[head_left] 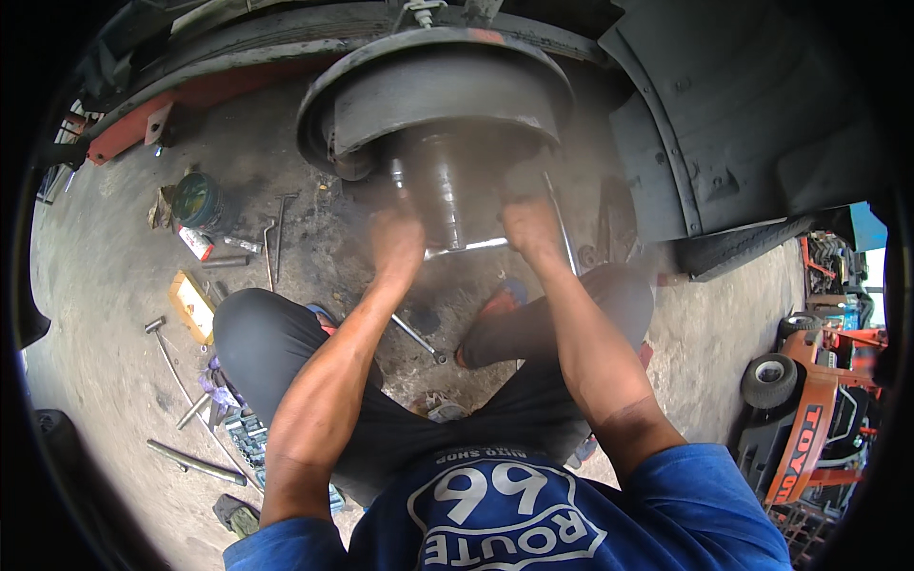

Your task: The person sits on the floor and uses a socket wrench and hammer to loosen and remove bolts from a vehicle's wheel hub. They repeatedly strike the tool and adjust their grip while working on the brake drum assembly.

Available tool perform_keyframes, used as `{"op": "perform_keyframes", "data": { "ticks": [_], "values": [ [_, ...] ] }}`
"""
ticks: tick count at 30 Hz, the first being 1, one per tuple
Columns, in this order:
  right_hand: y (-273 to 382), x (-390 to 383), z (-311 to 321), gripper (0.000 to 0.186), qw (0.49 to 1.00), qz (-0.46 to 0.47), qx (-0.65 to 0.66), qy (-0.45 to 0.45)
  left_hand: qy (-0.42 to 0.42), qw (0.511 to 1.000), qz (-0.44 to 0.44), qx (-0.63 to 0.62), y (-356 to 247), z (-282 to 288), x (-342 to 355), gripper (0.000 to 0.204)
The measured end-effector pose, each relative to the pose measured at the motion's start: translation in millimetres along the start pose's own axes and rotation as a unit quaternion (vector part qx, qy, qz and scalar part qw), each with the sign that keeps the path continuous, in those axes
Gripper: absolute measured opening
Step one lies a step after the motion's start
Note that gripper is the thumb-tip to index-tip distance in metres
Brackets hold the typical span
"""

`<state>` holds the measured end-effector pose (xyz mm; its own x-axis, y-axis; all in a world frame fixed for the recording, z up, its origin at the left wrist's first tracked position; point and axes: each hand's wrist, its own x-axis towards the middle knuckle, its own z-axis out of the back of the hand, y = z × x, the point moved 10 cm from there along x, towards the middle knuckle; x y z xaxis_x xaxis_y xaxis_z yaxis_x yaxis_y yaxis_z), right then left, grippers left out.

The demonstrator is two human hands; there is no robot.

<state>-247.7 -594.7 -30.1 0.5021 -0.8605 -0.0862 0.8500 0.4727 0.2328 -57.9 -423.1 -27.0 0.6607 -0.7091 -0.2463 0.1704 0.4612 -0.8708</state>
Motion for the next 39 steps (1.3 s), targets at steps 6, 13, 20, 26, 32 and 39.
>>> {"op": "perform_keyframes", "data": {
  "ticks": [6,13,20,26,32,39],
  "values": [
    [-23,-19,-6,0.047,0.941,-0.144,0.272,-0.142,-0.051,0.965,-0.140,0.215,-22,1,-12,0.038],
    [-2,-73,-72,0.039,0.458,-0.287,0.841,-0.023,-0.043,0.989,-0.059,-0.132,9,6,8,0.041],
    [127,-111,-87,0.050,0.441,-0.182,0.856,0.200,0.000,0.990,-0.140,-0.021,-4,17,20,0.034],
    [145,-108,-40,0.033,0.535,-0.080,0.833,0.118,-0.055,0.994,-0.066,-0.060,-6,42,26,0.036],
    [116,-141,-41,0.023,0.634,-0.112,0.764,0.050,0.083,0.994,0.025,-0.065,6,13,6,0.045],
    [82,-152,-84,0.014,0.515,-0.218,0.820,0.122,0.137,0.966,0.119,-0.185,40,-25,-14,0.033]
  ]
}}
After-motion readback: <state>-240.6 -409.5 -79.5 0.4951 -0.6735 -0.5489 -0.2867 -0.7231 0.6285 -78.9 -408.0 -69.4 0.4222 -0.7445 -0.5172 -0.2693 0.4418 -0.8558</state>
